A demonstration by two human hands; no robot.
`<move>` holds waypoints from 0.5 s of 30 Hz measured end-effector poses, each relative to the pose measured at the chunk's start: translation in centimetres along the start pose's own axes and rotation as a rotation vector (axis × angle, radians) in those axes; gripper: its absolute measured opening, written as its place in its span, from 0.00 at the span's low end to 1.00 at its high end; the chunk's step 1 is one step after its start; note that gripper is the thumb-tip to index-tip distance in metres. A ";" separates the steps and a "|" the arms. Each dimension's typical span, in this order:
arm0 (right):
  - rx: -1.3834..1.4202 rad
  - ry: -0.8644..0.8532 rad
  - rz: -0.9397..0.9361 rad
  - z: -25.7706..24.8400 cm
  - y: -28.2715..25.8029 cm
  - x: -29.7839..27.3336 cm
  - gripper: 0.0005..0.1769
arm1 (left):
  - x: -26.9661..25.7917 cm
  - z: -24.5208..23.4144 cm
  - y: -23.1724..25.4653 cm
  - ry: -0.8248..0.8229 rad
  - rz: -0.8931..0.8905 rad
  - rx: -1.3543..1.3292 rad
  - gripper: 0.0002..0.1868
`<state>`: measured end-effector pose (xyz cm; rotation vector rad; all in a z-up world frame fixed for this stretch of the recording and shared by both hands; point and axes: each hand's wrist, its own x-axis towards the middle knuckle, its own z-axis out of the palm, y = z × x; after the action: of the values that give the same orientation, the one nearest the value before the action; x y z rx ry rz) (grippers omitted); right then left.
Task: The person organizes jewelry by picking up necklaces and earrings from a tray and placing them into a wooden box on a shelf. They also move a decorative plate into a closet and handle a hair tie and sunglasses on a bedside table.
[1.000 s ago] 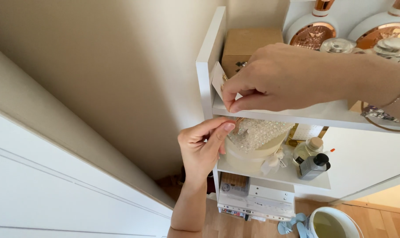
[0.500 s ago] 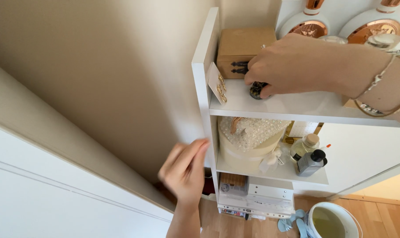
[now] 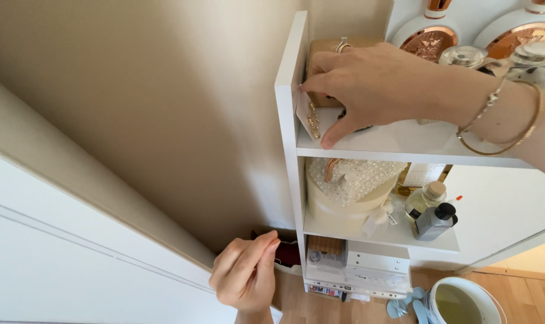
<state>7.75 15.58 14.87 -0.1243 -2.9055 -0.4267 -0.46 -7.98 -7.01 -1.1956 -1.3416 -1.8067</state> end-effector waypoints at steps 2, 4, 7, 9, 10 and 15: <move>-0.047 0.004 -0.001 1.0 0.1 0.3 0.50 | 0.2 0.0 0.1 -0.020 0.002 -0.006 0.10; -0.020 0.052 0.008 2.0 -0.2 0.6 0.49 | 0.6 -0.1 0.1 -0.021 0.013 0.000 0.10; -0.002 -0.019 0.097 2.6 -0.6 0.7 0.45 | 1.5 -0.2 0.3 0.004 0.034 -0.040 0.10; -0.002 -0.044 0.124 2.5 -0.8 0.6 0.41 | 2.2 0.0 0.7 0.012 0.026 -0.032 0.10; -0.003 -0.020 0.108 2.4 -0.9 0.4 0.38 | 2.6 0.1 1.0 0.016 0.024 -0.028 0.11; -0.200 0.133 0.177 0.0 0.7 -0.8 0.11 | 5.4 3.0 1.7 -0.268 0.257 0.364 0.07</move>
<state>8.64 16.18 14.87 -0.3658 -2.6875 -0.6651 -0.39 -5.40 -1.17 -1.3638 -1.5051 -1.1942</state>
